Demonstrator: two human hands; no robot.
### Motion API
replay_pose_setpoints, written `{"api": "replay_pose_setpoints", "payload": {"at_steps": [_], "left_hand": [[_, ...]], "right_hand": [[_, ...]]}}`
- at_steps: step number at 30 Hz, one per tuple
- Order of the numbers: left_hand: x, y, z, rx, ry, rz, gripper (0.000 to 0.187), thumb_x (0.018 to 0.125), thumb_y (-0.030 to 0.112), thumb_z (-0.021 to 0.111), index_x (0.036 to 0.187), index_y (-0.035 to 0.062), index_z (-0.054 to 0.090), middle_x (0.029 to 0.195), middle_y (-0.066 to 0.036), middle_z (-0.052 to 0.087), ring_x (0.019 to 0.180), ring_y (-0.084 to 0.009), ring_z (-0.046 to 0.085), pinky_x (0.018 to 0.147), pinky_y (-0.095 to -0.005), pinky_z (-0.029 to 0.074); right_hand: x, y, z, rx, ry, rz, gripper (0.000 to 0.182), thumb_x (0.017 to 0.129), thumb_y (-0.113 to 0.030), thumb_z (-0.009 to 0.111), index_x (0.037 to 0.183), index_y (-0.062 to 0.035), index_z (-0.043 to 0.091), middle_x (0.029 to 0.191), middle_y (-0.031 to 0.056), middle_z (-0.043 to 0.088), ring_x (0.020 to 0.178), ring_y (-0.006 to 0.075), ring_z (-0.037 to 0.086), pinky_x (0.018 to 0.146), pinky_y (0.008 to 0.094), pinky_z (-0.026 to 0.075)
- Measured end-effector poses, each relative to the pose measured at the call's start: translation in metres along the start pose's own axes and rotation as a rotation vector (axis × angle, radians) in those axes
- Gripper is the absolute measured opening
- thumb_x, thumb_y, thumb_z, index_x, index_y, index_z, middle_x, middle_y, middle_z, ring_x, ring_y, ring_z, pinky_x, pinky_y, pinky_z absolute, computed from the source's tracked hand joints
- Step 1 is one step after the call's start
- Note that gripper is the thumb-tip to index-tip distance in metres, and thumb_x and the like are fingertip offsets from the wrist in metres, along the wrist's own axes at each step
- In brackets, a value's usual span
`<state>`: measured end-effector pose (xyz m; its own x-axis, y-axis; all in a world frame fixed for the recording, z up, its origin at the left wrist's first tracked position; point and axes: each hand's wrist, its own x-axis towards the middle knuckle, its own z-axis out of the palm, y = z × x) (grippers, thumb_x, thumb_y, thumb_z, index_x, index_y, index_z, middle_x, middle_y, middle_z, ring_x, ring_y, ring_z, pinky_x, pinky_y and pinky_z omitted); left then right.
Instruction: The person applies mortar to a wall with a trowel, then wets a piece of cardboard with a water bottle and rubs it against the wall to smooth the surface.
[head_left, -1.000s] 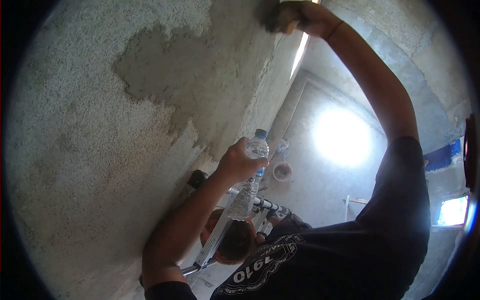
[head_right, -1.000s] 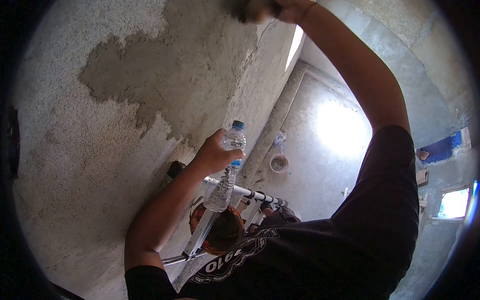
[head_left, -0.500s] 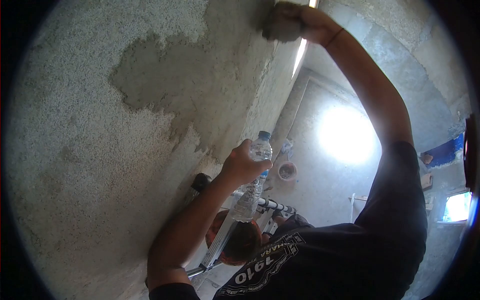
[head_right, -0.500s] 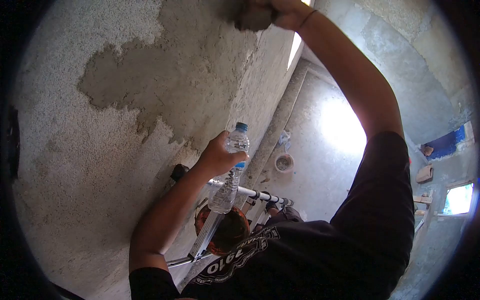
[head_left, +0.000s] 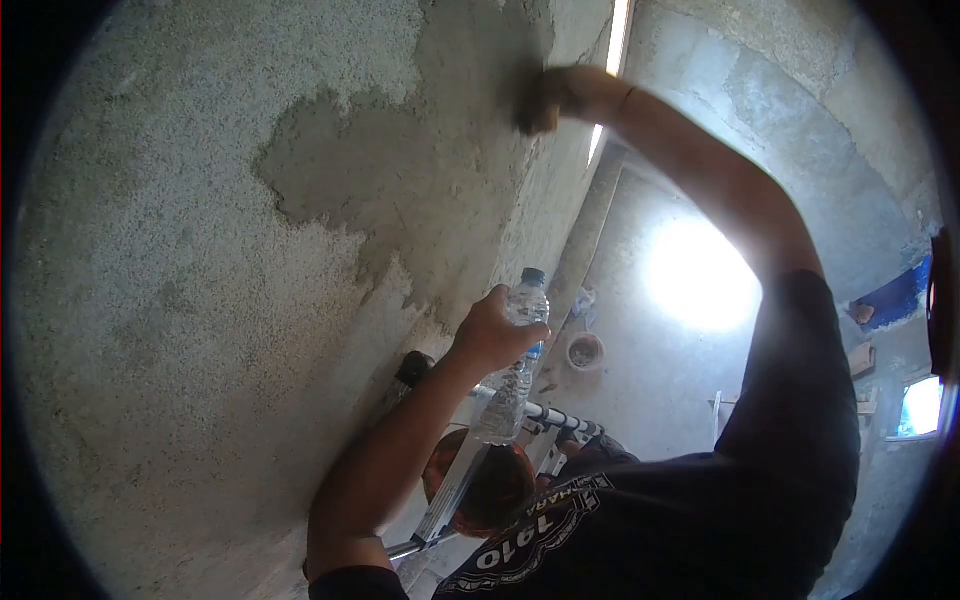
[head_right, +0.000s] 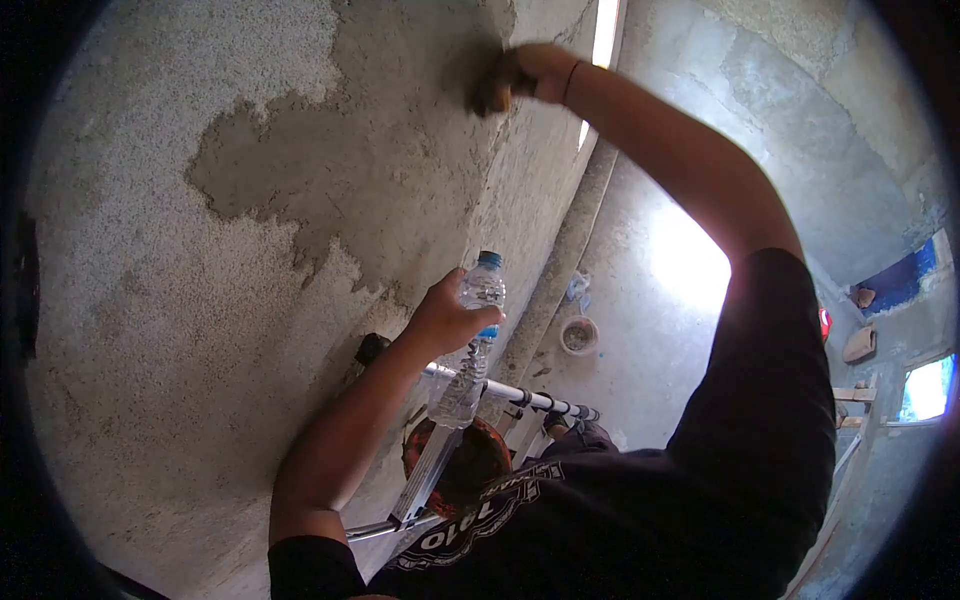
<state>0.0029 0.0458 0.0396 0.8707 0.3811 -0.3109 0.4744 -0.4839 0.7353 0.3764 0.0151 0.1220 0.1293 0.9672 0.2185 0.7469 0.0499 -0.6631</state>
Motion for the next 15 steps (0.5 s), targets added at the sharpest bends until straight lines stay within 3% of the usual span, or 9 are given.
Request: {"api": "replay_pose_setpoints", "payload": {"at_steps": [2,3,6,8,10,12,14,15], "left_hand": [[0.000,0.003,-0.002,-0.002,-0.036,-0.004,0.079,0.064,0.036,0.070,0.123,-0.0082,0.044,0.110,-0.026,0.060,0.104,-0.0341,0.060,0.089,-0.0384,0.046],[0.000,0.004,-0.002,-0.002,-0.069,-0.008,0.080,0.064,0.037,0.070,0.125,-0.0086,0.043,0.111,-0.026,0.059,0.105,-0.0343,0.059,0.090,-0.0384,0.046],[0.005,-0.009,0.007,0.050,-0.019,0.006,0.082,0.064,0.037,0.070,0.126,-0.0087,0.042,0.111,-0.026,0.059,0.105,-0.0346,0.059,0.091,-0.0385,0.046],[0.002,-0.004,0.005,0.048,-0.020,0.014,0.083,0.064,0.035,0.071,0.126,-0.0105,0.041,0.109,-0.026,0.059,0.102,-0.0320,0.060,0.088,-0.0362,0.046],[0.002,-0.003,0.005,0.043,-0.013,0.018,0.084,0.063,0.033,0.073,0.126,-0.0123,0.040,0.107,-0.025,0.060,0.099,-0.0294,0.061,0.086,-0.0338,0.046],[0.004,-0.005,0.007,0.021,0.016,0.012,0.077,0.063,0.033,0.073,0.120,-0.0099,0.045,0.103,-0.023,0.062,0.096,-0.0288,0.062,0.084,-0.0344,0.047],[0.005,-0.001,0.002,-0.005,-0.032,-0.008,0.074,0.063,0.033,0.073,0.118,-0.0085,0.047,0.102,-0.022,0.062,0.095,-0.0286,0.062,0.084,-0.0345,0.047],[0.005,-0.001,0.001,-0.036,-0.084,-0.027,0.071,0.063,0.033,0.073,0.116,-0.0072,0.049,0.101,-0.021,0.063,0.094,-0.0283,0.062,0.083,-0.0345,0.047]], "right_hand": [[0.006,-0.045,-0.042,0.976,0.158,0.183,0.031,0.091,-0.017,0.051,0.113,0.0037,0.053,0.106,0.0192,0.061,0.101,0.0271,0.060,0.088,0.0365,0.049],[-0.008,-0.112,-0.043,0.771,0.428,0.135,0.038,0.096,-0.023,0.044,0.122,0.0050,0.044,0.108,0.0211,0.059,0.101,0.0275,0.061,0.090,0.0364,0.050],[-0.028,-0.125,-0.060,0.627,0.427,0.085,0.036,0.098,-0.028,0.041,0.120,0.0006,0.048,0.106,0.0156,0.060,0.096,0.0221,0.061,0.086,0.0348,0.052],[-0.022,-0.031,-0.042,0.450,0.130,0.040,0.031,0.098,-0.026,0.042,0.117,-0.0032,0.051,0.103,0.0136,0.060,0.088,0.0210,0.061,0.080,0.0343,0.052],[-0.032,0.033,0.022,1.295,0.179,0.279,0.023,0.093,-0.010,0.046,0.112,-0.0002,0.054,0.109,0.0161,0.061,0.097,0.0271,0.063,0.086,0.0432,0.053],[-0.037,0.018,0.073,0.982,0.351,0.663,0.025,0.096,-0.021,0.043,0.112,-0.0048,0.054,0.101,0.0131,0.061,0.082,0.0247,0.061,0.072,0.0383,0.052],[-0.033,0.047,0.103,1.055,0.429,0.709,0.024,0.094,-0.019,0.047,0.111,-0.0042,0.054,0.101,0.0137,0.061,0.083,0.0256,0.061,0.068,0.0409,0.053],[-0.024,0.047,0.110,1.102,0.588,0.782,0.024,0.092,-0.017,0.048,0.108,-0.0002,0.056,0.098,0.0159,0.062,0.082,0.0291,0.063,0.065,0.0443,0.054]]}}
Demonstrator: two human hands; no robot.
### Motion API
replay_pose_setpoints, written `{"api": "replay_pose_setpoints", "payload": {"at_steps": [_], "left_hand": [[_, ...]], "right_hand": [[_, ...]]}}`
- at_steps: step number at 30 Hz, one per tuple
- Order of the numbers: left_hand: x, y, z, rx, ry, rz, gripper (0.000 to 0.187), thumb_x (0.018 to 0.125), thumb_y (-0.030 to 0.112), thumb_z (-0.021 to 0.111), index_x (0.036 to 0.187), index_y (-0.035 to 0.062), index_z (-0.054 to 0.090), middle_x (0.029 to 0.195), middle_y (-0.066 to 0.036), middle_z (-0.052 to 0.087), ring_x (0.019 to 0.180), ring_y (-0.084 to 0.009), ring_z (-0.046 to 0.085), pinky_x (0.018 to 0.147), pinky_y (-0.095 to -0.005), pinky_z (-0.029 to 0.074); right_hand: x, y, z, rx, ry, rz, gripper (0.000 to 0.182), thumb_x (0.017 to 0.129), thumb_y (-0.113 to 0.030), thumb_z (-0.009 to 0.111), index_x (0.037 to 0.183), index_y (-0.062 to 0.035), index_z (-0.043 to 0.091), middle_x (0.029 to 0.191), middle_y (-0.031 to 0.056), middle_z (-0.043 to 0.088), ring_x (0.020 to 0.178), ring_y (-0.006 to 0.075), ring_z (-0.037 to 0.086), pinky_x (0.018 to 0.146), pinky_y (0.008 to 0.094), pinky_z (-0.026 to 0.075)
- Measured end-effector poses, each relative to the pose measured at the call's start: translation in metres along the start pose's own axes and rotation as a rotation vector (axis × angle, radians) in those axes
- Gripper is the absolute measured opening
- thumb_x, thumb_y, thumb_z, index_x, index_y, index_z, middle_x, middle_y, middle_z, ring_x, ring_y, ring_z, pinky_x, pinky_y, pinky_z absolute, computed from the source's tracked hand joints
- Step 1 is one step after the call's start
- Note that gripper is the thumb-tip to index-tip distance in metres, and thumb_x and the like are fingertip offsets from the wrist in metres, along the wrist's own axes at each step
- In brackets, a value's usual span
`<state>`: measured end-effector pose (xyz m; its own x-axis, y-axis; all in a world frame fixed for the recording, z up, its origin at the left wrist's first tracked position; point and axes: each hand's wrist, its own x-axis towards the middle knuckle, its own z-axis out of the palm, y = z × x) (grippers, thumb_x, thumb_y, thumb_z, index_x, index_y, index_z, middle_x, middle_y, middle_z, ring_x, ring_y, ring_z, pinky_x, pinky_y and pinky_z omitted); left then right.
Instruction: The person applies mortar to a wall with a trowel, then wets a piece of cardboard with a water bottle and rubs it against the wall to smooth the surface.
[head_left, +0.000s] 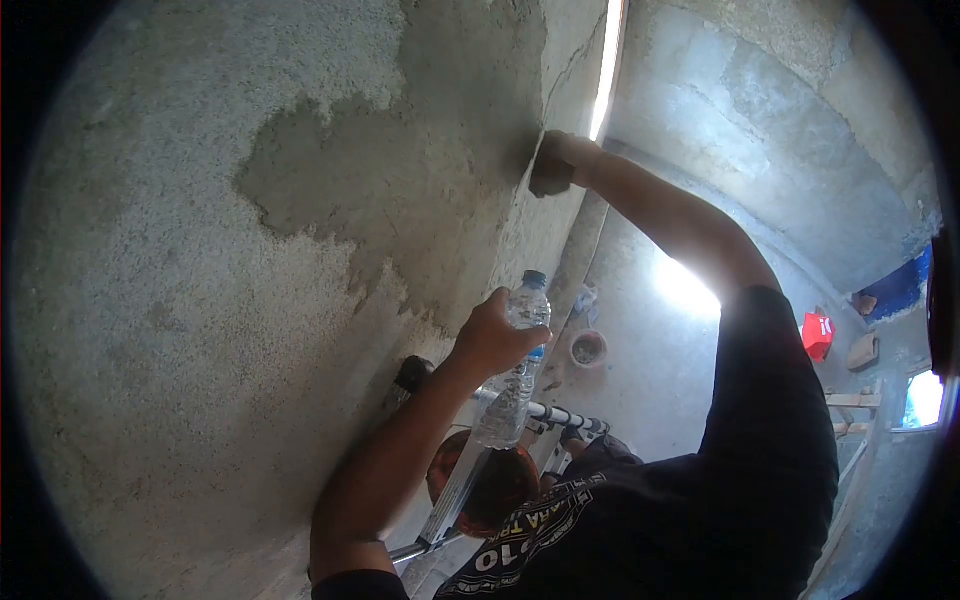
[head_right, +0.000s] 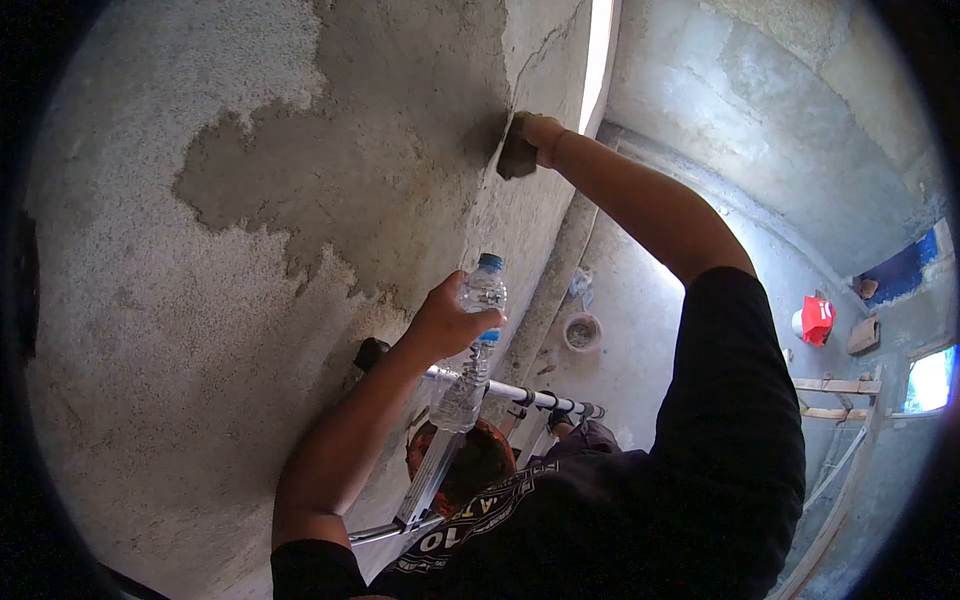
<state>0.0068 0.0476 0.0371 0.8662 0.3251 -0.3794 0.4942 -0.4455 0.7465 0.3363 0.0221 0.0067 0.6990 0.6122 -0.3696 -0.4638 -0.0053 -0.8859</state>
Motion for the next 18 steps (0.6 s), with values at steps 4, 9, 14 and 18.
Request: {"api": "replay_pose_setpoints", "payload": {"at_steps": [4,9,14,18], "left_hand": [[-0.001,-0.001,0.001,0.014,0.012,0.030,0.068,0.064,0.035,0.071,0.115,-0.0052,0.049,0.104,-0.023,0.062,0.099,-0.0334,0.061,0.086,-0.0395,0.047],[0.000,-0.003,0.007,0.020,0.003,0.039,0.073,0.064,0.036,0.071,0.119,-0.0062,0.047,0.107,-0.025,0.061,0.102,-0.0342,0.060,0.088,-0.0388,0.046],[-0.003,-0.003,0.012,0.109,0.048,0.049,0.081,0.064,0.038,0.071,0.125,-0.0073,0.043,0.112,-0.027,0.058,0.107,-0.0353,0.058,0.091,-0.0386,0.045],[0.001,-0.005,0.010,0.096,-0.031,0.045,0.088,0.064,0.040,0.070,0.129,-0.0093,0.038,0.116,-0.028,0.056,0.109,-0.0359,0.056,0.093,-0.0388,0.044]], "right_hand": [[0.007,-0.032,0.015,-0.050,-0.093,0.068,0.015,0.087,-0.005,0.052,0.101,-0.0016,0.059,0.100,0.0117,0.063,0.088,0.0268,0.064,0.075,0.0435,0.056],[-0.050,-0.156,0.024,-0.065,-0.337,-0.166,0.026,0.091,-0.007,0.048,0.113,0.0046,0.055,0.110,0.0179,0.061,0.106,0.0239,0.058,0.088,0.0334,0.050],[-0.137,-0.228,0.039,-0.645,-0.512,-0.683,0.028,0.093,-0.010,0.042,0.110,0.0073,0.056,0.108,0.0179,0.060,0.092,0.0240,0.061,0.079,0.0293,0.051],[-0.044,-0.165,-0.009,-1.691,-0.629,-1.109,0.026,0.087,-0.011,0.049,0.107,-0.0089,0.066,0.107,0.0070,0.066,0.097,0.0206,0.061,0.089,0.0294,0.046]]}}
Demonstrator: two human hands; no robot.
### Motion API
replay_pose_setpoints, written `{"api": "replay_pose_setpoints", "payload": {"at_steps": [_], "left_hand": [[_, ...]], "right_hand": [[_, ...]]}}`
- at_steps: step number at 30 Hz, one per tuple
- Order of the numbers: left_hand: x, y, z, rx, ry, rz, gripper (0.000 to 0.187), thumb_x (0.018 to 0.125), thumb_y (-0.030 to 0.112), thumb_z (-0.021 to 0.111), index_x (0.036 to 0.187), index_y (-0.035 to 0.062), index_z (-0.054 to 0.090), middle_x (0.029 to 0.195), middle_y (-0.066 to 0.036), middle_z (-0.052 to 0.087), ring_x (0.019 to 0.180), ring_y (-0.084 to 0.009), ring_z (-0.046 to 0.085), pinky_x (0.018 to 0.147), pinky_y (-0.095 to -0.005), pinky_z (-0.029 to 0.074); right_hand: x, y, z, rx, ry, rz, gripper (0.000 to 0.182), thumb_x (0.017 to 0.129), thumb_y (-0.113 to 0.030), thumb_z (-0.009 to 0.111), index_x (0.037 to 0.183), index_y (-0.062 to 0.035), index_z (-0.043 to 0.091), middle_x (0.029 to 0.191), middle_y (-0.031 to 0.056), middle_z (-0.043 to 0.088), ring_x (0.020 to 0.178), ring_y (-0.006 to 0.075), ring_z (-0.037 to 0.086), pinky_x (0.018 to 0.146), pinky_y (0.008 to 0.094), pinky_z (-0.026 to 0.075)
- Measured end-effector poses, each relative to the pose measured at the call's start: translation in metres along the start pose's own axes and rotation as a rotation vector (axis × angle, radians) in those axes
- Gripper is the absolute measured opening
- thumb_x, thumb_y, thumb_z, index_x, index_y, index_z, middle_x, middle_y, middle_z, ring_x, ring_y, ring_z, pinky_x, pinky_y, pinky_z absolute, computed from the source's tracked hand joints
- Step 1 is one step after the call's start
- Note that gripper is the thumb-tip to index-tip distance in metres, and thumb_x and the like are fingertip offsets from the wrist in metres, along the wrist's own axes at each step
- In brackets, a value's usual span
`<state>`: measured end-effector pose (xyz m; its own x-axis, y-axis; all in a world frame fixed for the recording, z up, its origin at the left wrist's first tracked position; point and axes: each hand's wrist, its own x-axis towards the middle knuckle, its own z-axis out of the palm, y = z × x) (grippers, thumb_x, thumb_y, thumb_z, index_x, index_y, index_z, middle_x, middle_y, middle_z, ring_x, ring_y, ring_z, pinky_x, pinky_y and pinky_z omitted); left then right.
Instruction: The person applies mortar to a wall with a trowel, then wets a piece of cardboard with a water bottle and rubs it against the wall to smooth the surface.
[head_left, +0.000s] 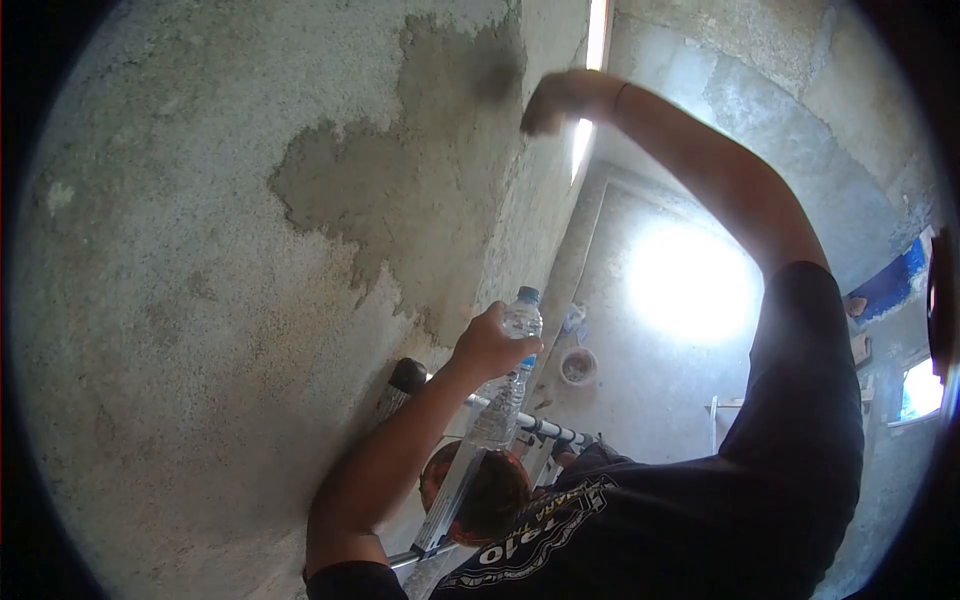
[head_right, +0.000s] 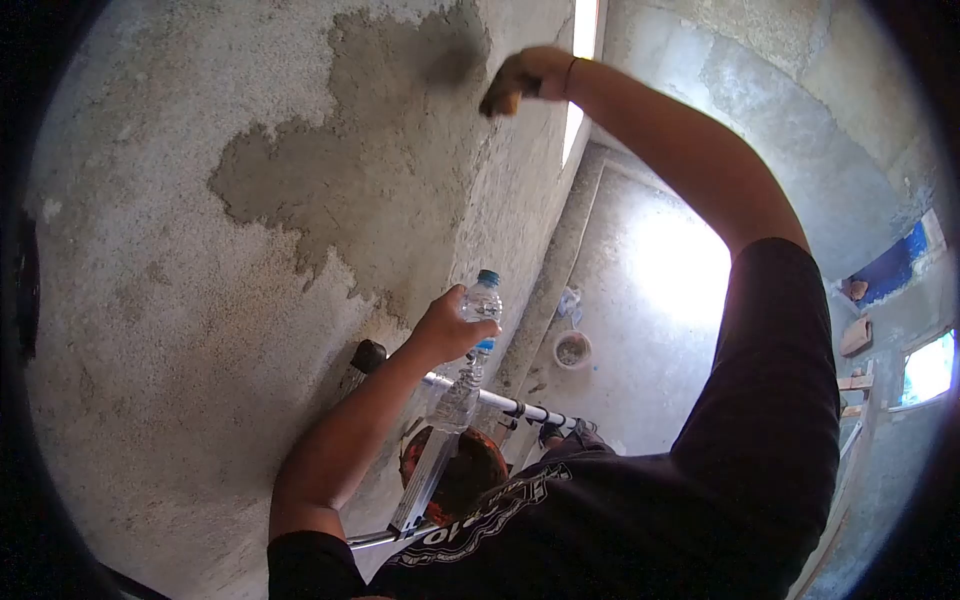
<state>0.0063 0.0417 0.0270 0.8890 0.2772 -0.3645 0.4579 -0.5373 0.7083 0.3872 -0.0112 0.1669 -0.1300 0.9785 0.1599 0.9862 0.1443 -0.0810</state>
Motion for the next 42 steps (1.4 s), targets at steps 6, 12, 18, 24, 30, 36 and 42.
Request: {"api": "replay_pose_setpoints", "payload": {"at_steps": [6,12,18,24,30,36,42], "left_hand": [[0.002,-0.001,-0.004,-0.003,0.008,0.001,0.086,0.064,0.040,0.070,0.128,-0.0085,0.040,0.116,-0.027,0.056,0.110,-0.0347,0.056,0.093,-0.0386,0.044],[-0.001,-0.003,0.002,0.002,0.023,0.007,0.080,0.065,0.040,0.070,0.125,-0.0056,0.044,0.116,-0.025,0.057,0.109,-0.0338,0.057,0.092,-0.0384,0.044],[-0.003,0.004,-0.003,0.035,0.022,0.008,0.079,0.065,0.039,0.070,0.126,-0.0041,0.044,0.116,-0.024,0.057,0.109,-0.0329,0.057,0.092,-0.0377,0.044],[-0.003,0.000,-0.007,0.008,0.035,-0.013,0.085,0.064,0.040,0.070,0.129,-0.0058,0.041,0.118,-0.025,0.056,0.110,-0.0335,0.056,0.093,-0.0372,0.044],[-0.001,-0.001,-0.006,0.016,0.062,-0.003,0.089,0.064,0.040,0.071,0.131,-0.0078,0.038,0.120,-0.027,0.054,0.113,-0.0338,0.054,0.094,-0.0371,0.043],[0.006,-0.012,0.004,-0.037,0.146,0.093,0.078,0.062,0.033,0.075,0.120,-0.0098,0.045,0.107,-0.024,0.060,0.097,-0.0286,0.061,0.085,-0.0352,0.047],[0.016,-0.019,0.007,-0.241,0.134,0.247,0.071,0.062,0.031,0.074,0.115,-0.0084,0.049,0.100,-0.022,0.062,0.092,-0.0295,0.062,0.081,-0.0354,0.048]], "right_hand": [[0.064,-0.034,-0.033,1.355,0.376,0.956,0.025,0.087,0.000,0.045,0.098,-0.0025,0.067,0.103,0.0094,0.067,0.094,0.0182,0.064,0.088,0.0317,0.049],[0.027,-0.014,-0.143,1.596,0.093,0.213,0.027,0.093,-0.009,0.042,0.107,0.0125,0.053,0.103,0.0209,0.059,0.085,0.0235,0.058,0.072,0.0283,0.050],[0.022,-0.054,-0.051,1.294,0.303,0.588,0.022,0.086,-0.005,0.050,0.104,0.0070,0.057,0.106,0.0187,0.061,0.096,0.0284,0.062,0.084,0.0376,0.052],[0.036,-0.063,-0.083,1.286,0.391,0.519,0.033,0.094,-0.014,0.046,0.118,0.0078,0.050,0.117,0.0185,0.057,0.105,0.0284,0.058,0.090,0.0372,0.049],[-0.018,-0.094,-0.086,1.710,0.689,0.236,0.043,0.094,-0.015,0.044,0.130,0.0064,0.034,0.128,0.0215,0.045,0.118,0.0297,0.047,0.105,0.0408,0.038],[-0.063,-0.171,0.011,1.988,0.927,0.321,0.043,0.087,-0.007,0.047,0.128,0.0042,0.039,0.124,0.0173,0.052,0.116,0.0310,0.050,0.104,0.0420,0.037],[-0.094,-0.212,0.085,2.067,1.027,0.403,0.038,0.088,-0.010,0.049,0.122,0.0046,0.043,0.122,0.0174,0.052,0.114,0.0286,0.051,0.099,0.0393,0.041]]}}
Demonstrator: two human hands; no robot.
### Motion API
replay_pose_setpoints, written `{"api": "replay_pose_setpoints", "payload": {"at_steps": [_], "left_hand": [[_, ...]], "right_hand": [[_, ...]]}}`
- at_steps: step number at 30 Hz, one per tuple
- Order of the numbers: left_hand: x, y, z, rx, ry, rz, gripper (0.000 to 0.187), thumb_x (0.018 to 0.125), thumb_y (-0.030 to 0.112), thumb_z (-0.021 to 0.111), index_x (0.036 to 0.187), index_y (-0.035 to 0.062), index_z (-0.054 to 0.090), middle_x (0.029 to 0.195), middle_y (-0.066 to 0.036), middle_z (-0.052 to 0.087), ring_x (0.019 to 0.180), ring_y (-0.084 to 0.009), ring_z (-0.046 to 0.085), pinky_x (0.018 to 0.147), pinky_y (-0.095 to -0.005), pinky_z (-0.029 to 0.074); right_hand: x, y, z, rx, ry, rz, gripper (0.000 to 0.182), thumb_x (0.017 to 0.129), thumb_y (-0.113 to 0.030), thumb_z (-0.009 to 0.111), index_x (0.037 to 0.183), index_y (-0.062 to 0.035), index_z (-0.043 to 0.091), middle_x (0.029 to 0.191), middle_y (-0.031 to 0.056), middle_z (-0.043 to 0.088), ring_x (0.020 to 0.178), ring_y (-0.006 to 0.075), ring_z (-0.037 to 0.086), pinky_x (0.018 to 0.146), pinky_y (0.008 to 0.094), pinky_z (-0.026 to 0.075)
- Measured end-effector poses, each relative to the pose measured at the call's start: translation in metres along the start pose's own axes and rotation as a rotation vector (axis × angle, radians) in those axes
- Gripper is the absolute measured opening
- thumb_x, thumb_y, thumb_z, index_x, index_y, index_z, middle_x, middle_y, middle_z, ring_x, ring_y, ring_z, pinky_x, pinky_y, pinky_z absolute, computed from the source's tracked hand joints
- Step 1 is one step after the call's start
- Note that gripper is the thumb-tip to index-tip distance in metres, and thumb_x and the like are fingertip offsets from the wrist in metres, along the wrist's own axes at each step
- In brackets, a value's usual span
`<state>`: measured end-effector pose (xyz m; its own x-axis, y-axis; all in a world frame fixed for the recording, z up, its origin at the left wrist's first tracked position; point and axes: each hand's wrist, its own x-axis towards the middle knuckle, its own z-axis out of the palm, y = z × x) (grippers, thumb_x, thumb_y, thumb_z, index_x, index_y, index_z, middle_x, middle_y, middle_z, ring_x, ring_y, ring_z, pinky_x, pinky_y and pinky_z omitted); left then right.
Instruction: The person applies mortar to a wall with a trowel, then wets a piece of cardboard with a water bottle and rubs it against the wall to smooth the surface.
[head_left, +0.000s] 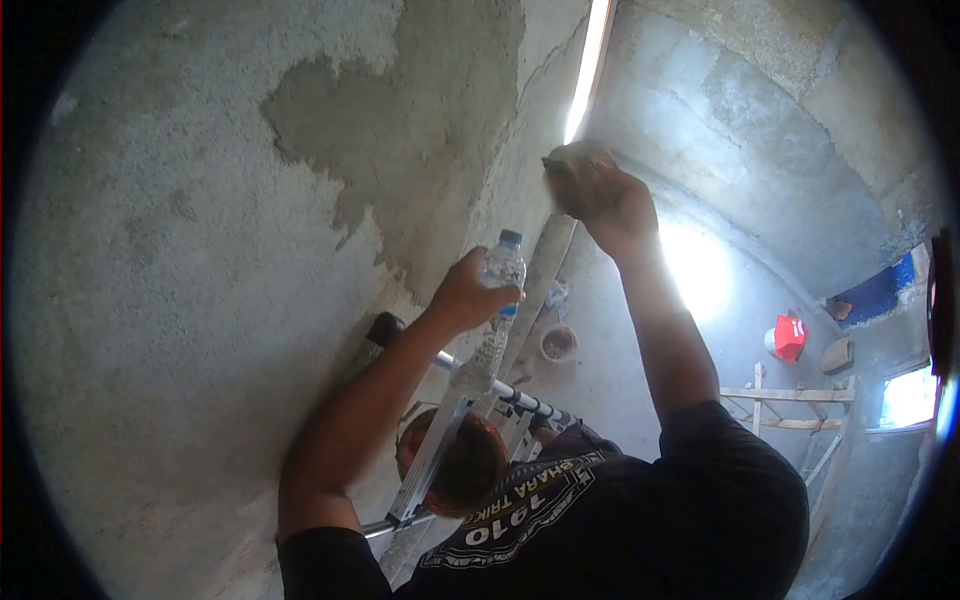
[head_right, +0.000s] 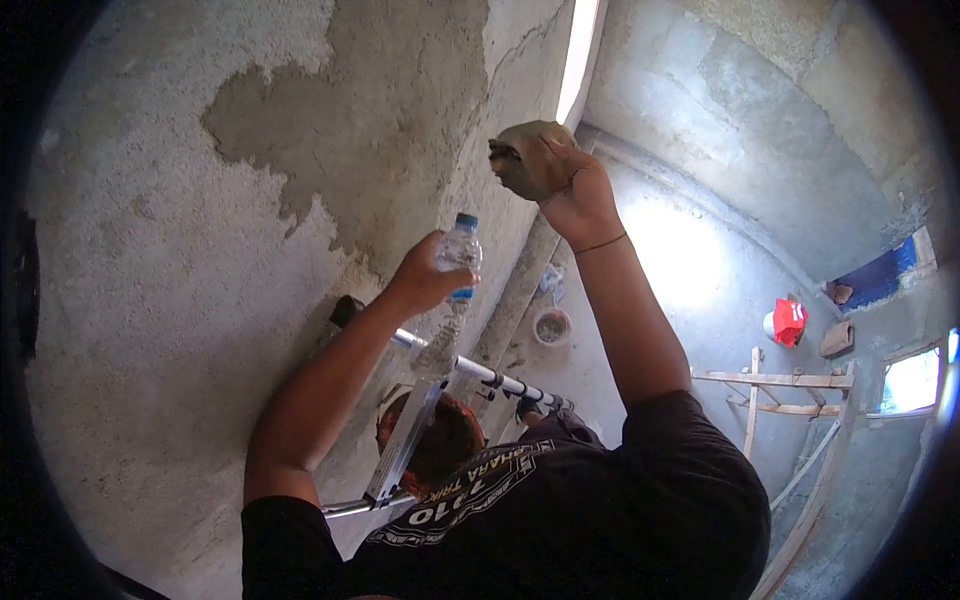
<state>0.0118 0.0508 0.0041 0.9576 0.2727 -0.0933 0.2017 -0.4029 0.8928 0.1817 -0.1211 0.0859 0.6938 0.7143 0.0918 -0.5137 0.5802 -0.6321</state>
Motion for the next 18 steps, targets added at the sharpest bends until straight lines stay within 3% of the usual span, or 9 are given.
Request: {"api": "replay_pose_setpoints", "payload": {"at_steps": [1,3,6,8,12,15,17,18], "left_hand": [[-0.002,0.005,-0.001,-0.006,-0.006,-0.013,0.071,0.062,0.031,0.074,0.115,-0.0084,0.049,0.100,-0.022,0.062,0.092,-0.0295,0.062,0.081,-0.0354,0.048],[-0.006,0.020,-0.004,-0.080,-0.015,-0.051,0.049,0.067,0.018,0.074,0.107,0.0003,0.053,0.092,-0.009,0.062,0.084,-0.0152,0.059,0.076,-0.0296,0.048],[-0.011,0.033,-0.010,-0.185,-0.040,0.006,0.044,0.067,0.016,0.073,0.104,0.0001,0.056,0.091,-0.009,0.063,0.083,-0.0161,0.061,0.075,-0.0295,0.048],[-0.011,0.032,-0.010,-0.345,-0.086,0.035,0.037,0.066,0.012,0.070,0.100,0.0009,0.058,0.092,-0.010,0.064,0.082,-0.0164,0.062,0.073,-0.0296,0.049],[-0.012,0.033,-0.015,-0.509,-0.162,-0.037,0.039,0.066,0.009,0.068,0.103,0.0016,0.058,0.092,-0.009,0.063,0.084,-0.0175,0.061,0.077,-0.0303,0.047],[-0.013,0.032,-0.012,-0.669,-0.315,0.058,0.047,0.064,0.012,0.062,0.110,0.0029,0.056,0.098,-0.008,0.063,0.091,-0.0186,0.061,0.087,-0.0339,0.045],[-0.017,0.035,-0.010,-0.844,-0.339,0.002,0.057,0.061,0.015,0.059,0.117,0.0023,0.054,0.103,-0.011,0.063,0.095,-0.0209,0.060,0.091,-0.0355,0.043],[-0.015,0.032,-0.011,-0.847,-0.332,-0.004,0.057,0.061,0.015,0.059,0.117,0.0023,0.054,0.103,-0.011,0.063,0.095,-0.0209,0.060,0.091,-0.0355,0.043]], "right_hand": [[-0.005,0.007,-0.010,-0.070,-0.057,0.043,0.036,0.089,-0.013,0.051,0.120,0.0048,0.046,0.122,0.0151,0.052,0.114,0.0259,0.051,0.096,0.0358,0.042],[-0.014,0.022,-0.027,-0.115,-0.073,-0.020,0.031,0.089,-0.013,0.051,0.114,0.0036,0.051,0.121,0.0128,0.053,0.110,0.0230,0.053,0.091,0.0313,0.044],[-0.018,0.034,-0.043,-0.192,-0.017,-0.133,0.034,0.088,-0.019,0.051,0.115,0.0017,0.050,0.120,0.0167,0.053,0.110,0.0254,0.054,0.092,0.0314,0.043],[-0.020,0.038,-0.053,-0.025,0.115,-0.059,0.041,0.086,-0.027,0.052,0.116,0.0000,0.048,0.119,0.0204,0.052,0.111,0.0285,0.054,0.094,0.0344,0.042],[-0.034,0.043,-0.043,-0.170,0.064,-0.200,0.051,0.083,-0.033,0.054,0.120,0.0008,0.044,0.120,0.0227,0.050,0.115,0.0301,0.051,0.099,0.0394,0.039],[-0.039,0.056,-0.044,-0.153,0.081,-0.212,0.050,0.085,-0.030,0.053,0.123,0.0013,0.043,0.122,0.0196,0.051,0.117,0.0270,0.049,0.100,0.0402,0.037],[-0.041,0.068,-0.042,-0.047,-0.007,-0.254,0.035,0.093,-0.009,0.045,0.127,-0.0018,0.042,0.124,0.0128,0.053,0.117,0.0264,0.050,0.103,0.0399,0.038],[-0.043,0.073,-0.039,-0.045,-0.007,-0.245,0.035,0.093,-0.009,0.045,0.127,-0.0018,0.042,0.124,0.0128,0.053,0.117,0.0264,0.050,0.103,0.0399,0.038]]}}
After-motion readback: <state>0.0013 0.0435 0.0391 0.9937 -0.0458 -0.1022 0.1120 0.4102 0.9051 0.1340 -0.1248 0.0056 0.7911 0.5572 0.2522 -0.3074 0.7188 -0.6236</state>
